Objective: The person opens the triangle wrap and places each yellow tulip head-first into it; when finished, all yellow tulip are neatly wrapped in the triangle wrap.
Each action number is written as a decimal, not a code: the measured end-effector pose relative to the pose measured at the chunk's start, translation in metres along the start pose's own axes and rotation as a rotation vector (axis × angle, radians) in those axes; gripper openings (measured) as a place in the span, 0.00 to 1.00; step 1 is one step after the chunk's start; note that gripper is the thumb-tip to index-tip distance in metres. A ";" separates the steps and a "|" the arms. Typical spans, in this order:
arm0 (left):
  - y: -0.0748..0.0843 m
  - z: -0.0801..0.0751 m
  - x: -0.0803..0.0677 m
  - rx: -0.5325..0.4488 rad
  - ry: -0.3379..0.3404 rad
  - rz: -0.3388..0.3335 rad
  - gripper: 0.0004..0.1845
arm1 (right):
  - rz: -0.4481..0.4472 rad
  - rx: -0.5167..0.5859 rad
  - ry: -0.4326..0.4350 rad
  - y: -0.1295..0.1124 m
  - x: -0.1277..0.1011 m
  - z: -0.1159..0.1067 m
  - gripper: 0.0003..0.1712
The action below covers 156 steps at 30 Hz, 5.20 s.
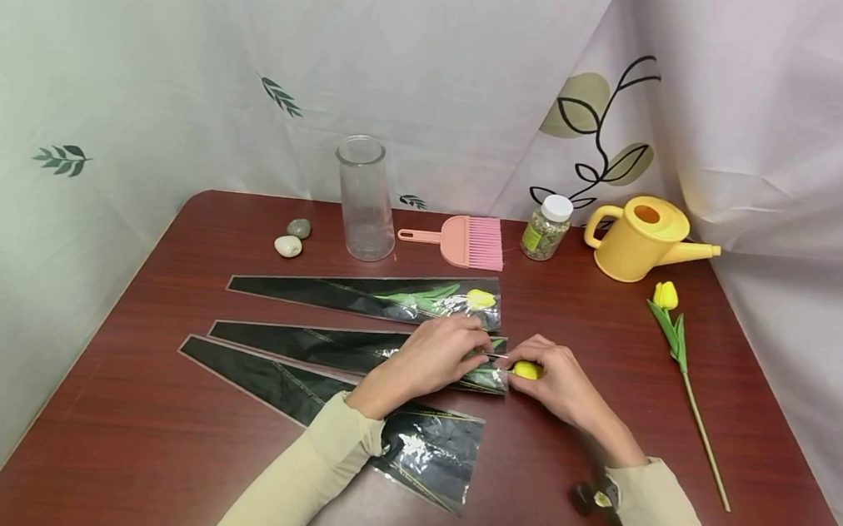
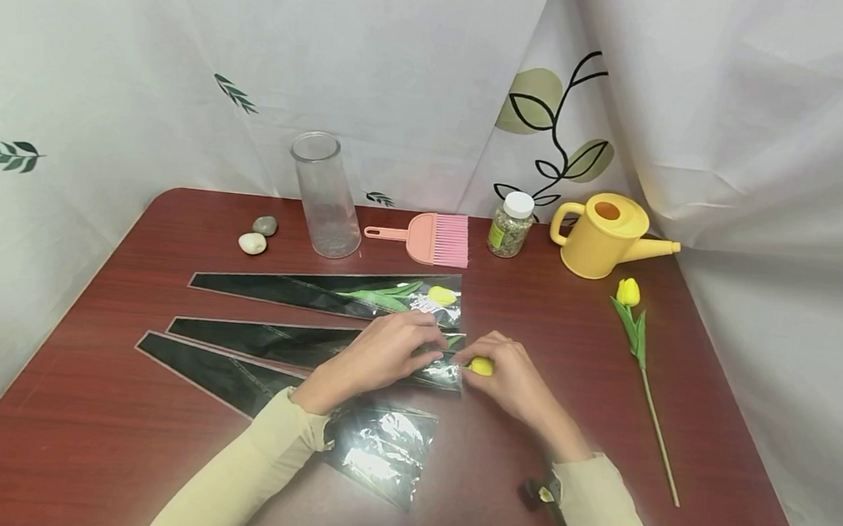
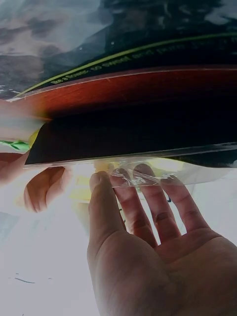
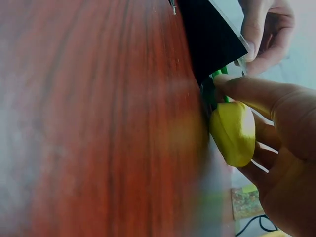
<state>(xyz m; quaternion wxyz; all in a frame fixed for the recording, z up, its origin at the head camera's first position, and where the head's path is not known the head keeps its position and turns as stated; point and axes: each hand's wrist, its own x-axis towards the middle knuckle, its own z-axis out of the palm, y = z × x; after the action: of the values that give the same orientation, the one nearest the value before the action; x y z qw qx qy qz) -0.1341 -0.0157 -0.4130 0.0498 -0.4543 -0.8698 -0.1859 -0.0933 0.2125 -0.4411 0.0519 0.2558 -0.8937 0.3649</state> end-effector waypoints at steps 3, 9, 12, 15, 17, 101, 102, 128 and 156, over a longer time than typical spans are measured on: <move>0.000 0.000 0.000 0.000 0.000 0.000 0.06 | 0.005 -0.003 -0.011 0.000 -0.004 -0.010 0.13; 0.000 0.000 0.000 0.006 -0.001 -0.003 0.06 | 0.042 -0.035 -0.013 0.009 -0.021 -0.037 0.20; 0.000 0.001 0.000 0.011 0.000 0.000 0.06 | 0.066 -0.048 -0.029 0.016 -0.031 -0.045 0.22; 0.000 0.001 -0.001 0.012 0.006 0.004 0.06 | 0.084 -0.043 -0.048 0.021 -0.038 -0.046 0.22; -0.001 0.001 -0.002 0.007 0.011 0.006 0.06 | 0.085 -0.029 -0.056 0.023 -0.041 -0.045 0.21; 0.004 0.006 -0.002 0.056 0.006 0.011 0.08 | 0.213 -0.158 0.214 0.029 -0.082 -0.063 0.09; 0.004 0.005 -0.002 0.055 0.010 0.010 0.09 | 0.239 -0.182 0.235 0.031 -0.088 -0.070 0.09; 0.027 0.001 -0.095 0.007 -0.086 0.089 0.13 | 0.693 -0.395 0.283 0.070 -0.129 -0.134 0.13; 0.030 0.009 -0.092 0.008 0.067 0.175 0.03 | 0.779 -0.377 0.172 0.072 -0.122 -0.137 0.15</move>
<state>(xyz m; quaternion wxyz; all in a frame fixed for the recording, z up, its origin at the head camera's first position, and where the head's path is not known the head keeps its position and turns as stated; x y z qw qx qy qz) -0.0556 -0.0683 -0.4363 0.0969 -0.5219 -0.8253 -0.1924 -0.0360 0.4002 -0.4208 0.0304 -0.1455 -0.9668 0.2078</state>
